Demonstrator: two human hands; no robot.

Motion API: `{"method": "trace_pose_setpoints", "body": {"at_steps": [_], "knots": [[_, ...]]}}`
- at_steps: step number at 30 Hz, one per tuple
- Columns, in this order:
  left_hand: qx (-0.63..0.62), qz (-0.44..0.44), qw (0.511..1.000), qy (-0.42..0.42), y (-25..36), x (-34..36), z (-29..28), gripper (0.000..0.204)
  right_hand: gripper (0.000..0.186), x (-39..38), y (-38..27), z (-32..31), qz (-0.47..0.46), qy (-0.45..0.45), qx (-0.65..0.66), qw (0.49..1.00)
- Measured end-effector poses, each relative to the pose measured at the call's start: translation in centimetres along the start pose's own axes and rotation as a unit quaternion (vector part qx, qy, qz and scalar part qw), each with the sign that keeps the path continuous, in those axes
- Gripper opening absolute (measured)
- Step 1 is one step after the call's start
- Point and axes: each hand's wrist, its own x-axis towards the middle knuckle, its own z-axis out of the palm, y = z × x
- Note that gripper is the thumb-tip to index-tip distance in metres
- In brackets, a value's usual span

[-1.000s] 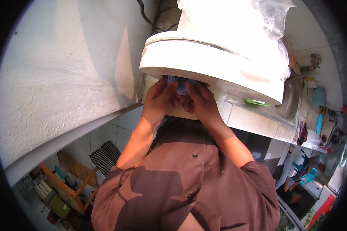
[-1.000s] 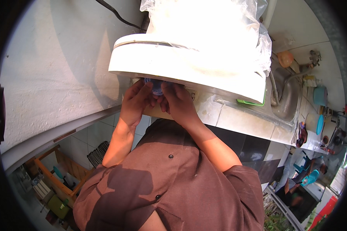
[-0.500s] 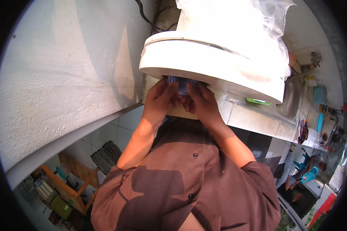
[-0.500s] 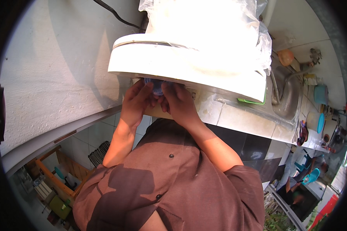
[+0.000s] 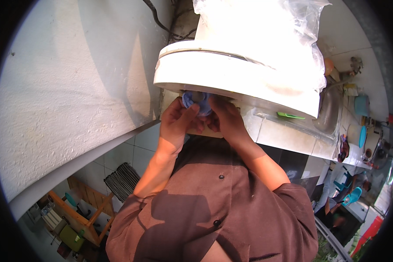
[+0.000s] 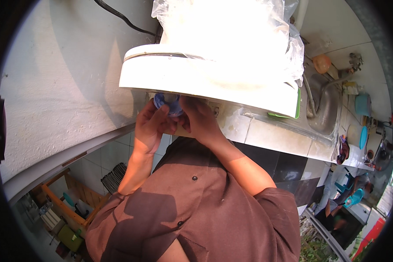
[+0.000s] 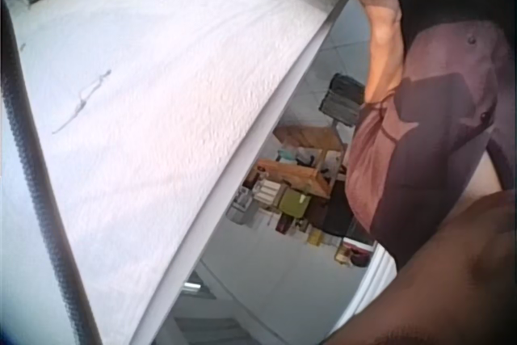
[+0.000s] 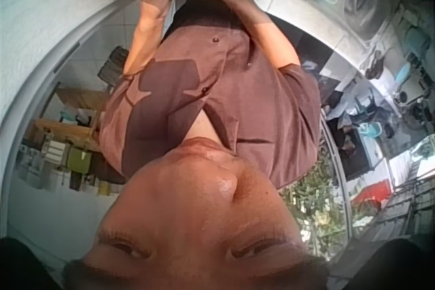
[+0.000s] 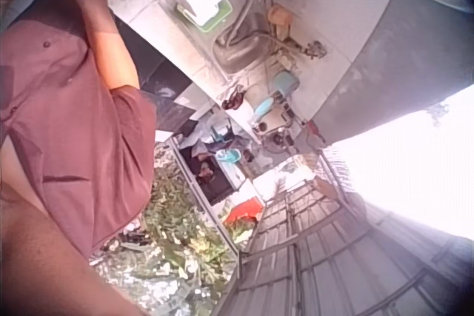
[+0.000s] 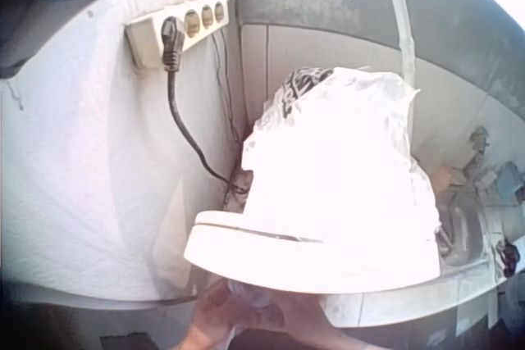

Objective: The person trims a blue dental impression using a model trimmer machine and then refines the edges with scissors and a small metal tool while standing at a laboratory bench.

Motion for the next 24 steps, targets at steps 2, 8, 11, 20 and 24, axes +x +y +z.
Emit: {"method": "trace_pose_setpoints", "body": {"at_steps": [2, 8, 11, 20, 24], "knots": [[-0.015, 0.004, 1.000, -0.002, -0.22, 0.09, -0.09, 0.015, 0.047, 0.25, -0.07, -0.16, 0.000, -0.009, 0.004, 1.000], [-0.030, 0.003, 1.000, 0.001, -0.27, 0.31, 0.10, 0.015, 0.047, 0.24, -0.27, -0.04, 0.029, -0.003, 0.042, 0.999], [-0.033, 0.001, 0.999, 0.001, -0.32, 0.41, 0.14, 0.015, 0.046, 0.44, -0.08, -0.19, 0.023, -0.011, 0.054, 0.998], [-0.034, 0.008, 0.999, 0.003, -0.59, 0.67, 0.17, 0.015, 0.046, 0.38, -0.01, -0.23, 0.014, -0.005, 0.048, 0.999], [-0.005, 0.009, 1.000, 0.015, -1.00, 0.60, -0.44, 0.019, 0.039, -0.18, 0.08, -0.65, -0.035, -0.021, -0.009, 0.999]]}}
